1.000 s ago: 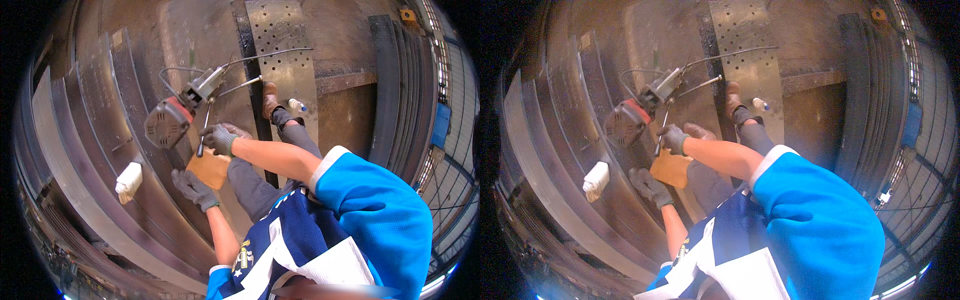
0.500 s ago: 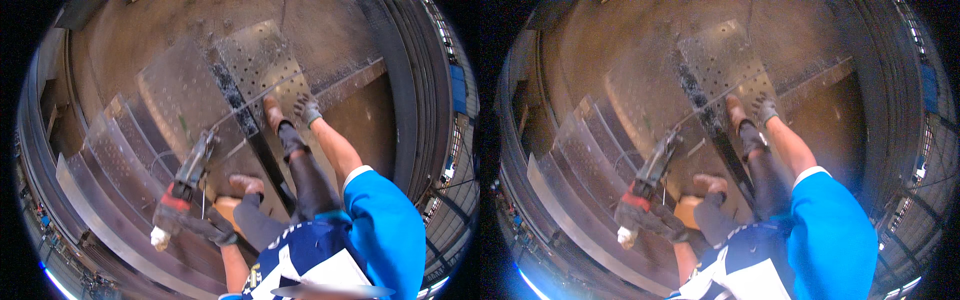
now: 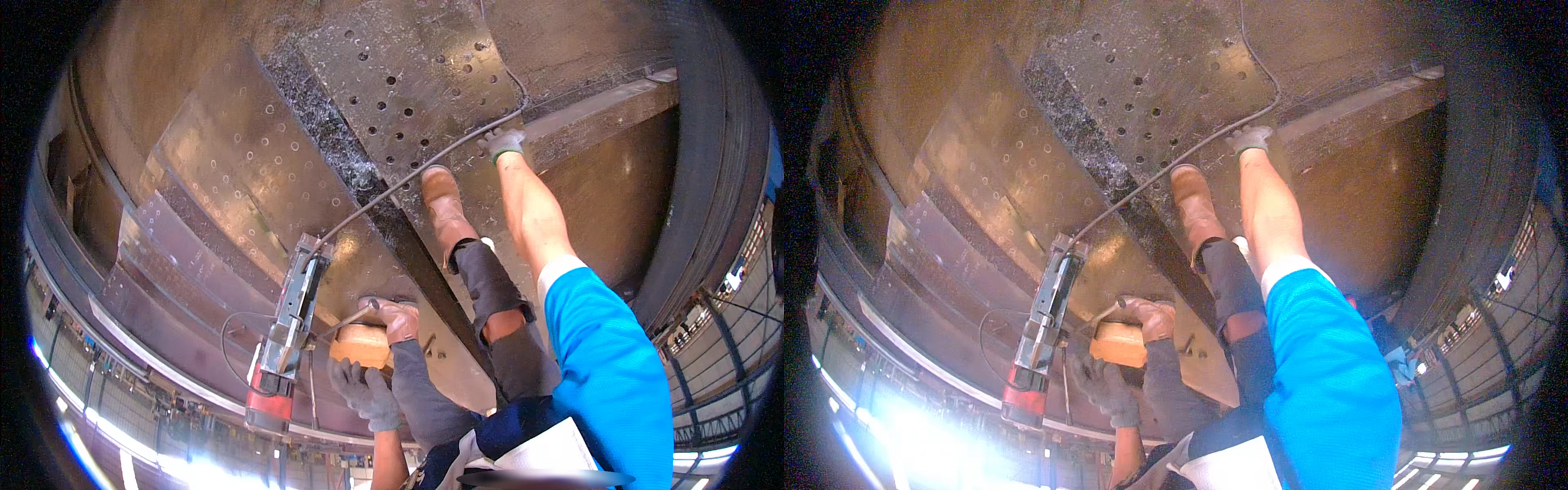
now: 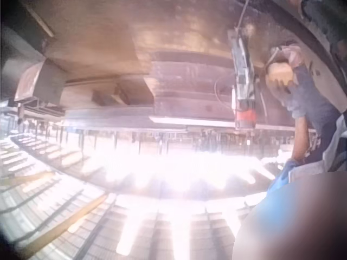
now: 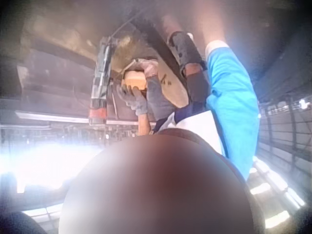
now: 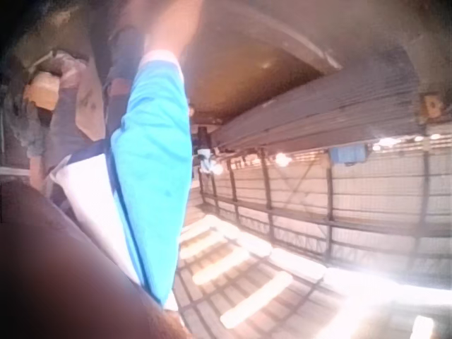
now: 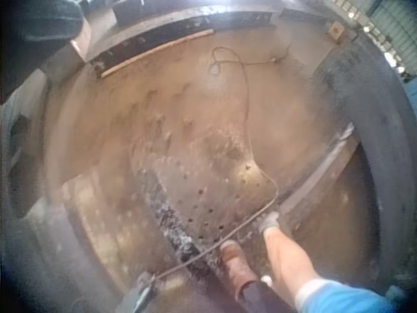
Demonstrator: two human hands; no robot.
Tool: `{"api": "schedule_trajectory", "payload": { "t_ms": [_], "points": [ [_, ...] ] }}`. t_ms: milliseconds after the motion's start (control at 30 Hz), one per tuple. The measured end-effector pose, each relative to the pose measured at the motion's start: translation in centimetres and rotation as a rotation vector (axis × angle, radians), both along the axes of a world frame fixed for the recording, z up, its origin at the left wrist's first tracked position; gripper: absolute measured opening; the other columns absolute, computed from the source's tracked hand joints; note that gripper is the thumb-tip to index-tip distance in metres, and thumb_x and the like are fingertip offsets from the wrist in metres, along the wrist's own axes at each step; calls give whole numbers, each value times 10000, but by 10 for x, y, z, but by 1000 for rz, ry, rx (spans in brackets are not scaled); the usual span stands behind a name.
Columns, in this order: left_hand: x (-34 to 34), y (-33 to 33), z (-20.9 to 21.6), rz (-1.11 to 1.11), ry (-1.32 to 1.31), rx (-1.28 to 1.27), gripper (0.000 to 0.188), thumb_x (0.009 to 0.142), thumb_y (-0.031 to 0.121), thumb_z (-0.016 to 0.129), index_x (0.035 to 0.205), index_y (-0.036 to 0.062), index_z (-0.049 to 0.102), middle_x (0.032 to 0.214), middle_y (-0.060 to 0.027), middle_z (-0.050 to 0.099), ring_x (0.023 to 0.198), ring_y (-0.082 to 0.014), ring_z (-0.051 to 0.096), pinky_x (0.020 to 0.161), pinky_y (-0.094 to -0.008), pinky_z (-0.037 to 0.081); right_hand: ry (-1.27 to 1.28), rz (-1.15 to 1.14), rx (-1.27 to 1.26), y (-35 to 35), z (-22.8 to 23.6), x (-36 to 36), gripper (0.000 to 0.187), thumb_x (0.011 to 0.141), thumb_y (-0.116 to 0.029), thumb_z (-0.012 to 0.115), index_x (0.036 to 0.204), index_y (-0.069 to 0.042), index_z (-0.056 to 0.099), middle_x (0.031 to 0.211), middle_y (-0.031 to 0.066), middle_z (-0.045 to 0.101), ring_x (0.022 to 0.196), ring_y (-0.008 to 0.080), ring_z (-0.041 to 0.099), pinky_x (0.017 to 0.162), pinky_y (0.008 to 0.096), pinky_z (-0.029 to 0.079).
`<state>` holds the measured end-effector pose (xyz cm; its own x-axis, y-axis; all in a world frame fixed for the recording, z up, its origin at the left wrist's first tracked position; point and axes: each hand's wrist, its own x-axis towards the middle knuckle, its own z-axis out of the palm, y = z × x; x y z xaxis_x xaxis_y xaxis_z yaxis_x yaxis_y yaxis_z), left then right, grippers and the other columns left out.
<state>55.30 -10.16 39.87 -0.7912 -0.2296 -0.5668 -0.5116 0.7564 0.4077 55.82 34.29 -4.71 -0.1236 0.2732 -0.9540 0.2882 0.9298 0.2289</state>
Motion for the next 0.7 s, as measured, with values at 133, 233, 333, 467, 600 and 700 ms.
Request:
{"api": "schedule_trajectory", "payload": {
  "t_ms": [133, 233, 333, 467, 600, 700],
  "points": [
    [-1, 17, 9, 105, -95, -3, 728, 894, 42, 589, 1550, -17, 278, 1526, -228, 369, 1358, -360, 459, 1107, -482, 444, 105, -209, 125, 16, 9, -18, 618, 1015, -615, 295, 1528, -300, 429, 1545, 20, 484, 1437, 276, 430, 1104, 719, 289],
    [2, 27, 21, 97, -57, 10, 730, 911, 49, 604, 1556, -17, 270, 1540, -215, 362, 1369, -365, 451, 1111, -490, 443, 662, -1118, 16, 30, 8, -84, 607, 1025, -575, 327, 1522, -253, 456, 1547, 19, 492, 1446, 288, 420, 1118, 715, 272],
    [7, 24, 35, 127, -40, 12, 740, 932, 91, 636, 1561, -19, 263, 1552, -209, 355, 1369, -369, 451, 1109, -490, 446, 1260, -2657, -800, 29, 8, -221, 596, 1036, -535, 360, 1517, -206, 482, 1549, 17, 499, 1455, 300, 409, 1132, 711, 255],
    [23, 7, 52, 139, 43, -31, 742, 955, 166, 670, 1555, -24, 278, 1558, -210, 349, 1340, -375, 474, 1079, -483, 469, 1418, -2405, -1185, -45, 77, -418, 520, 1019, -425, 440, 1444, -142, 541, 1446, 34, 548, 1345, 313, 455, 1068, 651, 308],
    [51, -7, 58, 141, 21, -159, 713, 969, 198, 674, 1539, -22, 306, 1525, -216, 385, 1304, -386, 500, 1015, -478, 502, 1661, -1106, -801, -173, 210, -546, 276, 913, -146, 633, 1176, -71, 672, 1026, 108, 713, 872, 317, 679, 761, 427, 585],
    [70, -14, 55, 299, -40, -104, 649, 947, 76, 639, 1521, 32, 340, 1533, -206, 386, 1344, -369, 473, 1081, -439, 446, 1148, -1032, -1377, -232, 289, -570, 419, 968, -124, 507, 1377, -71, 576, 1267, 198, 662, 977, 363, 672, 840, 455, 552]
  ]
}}
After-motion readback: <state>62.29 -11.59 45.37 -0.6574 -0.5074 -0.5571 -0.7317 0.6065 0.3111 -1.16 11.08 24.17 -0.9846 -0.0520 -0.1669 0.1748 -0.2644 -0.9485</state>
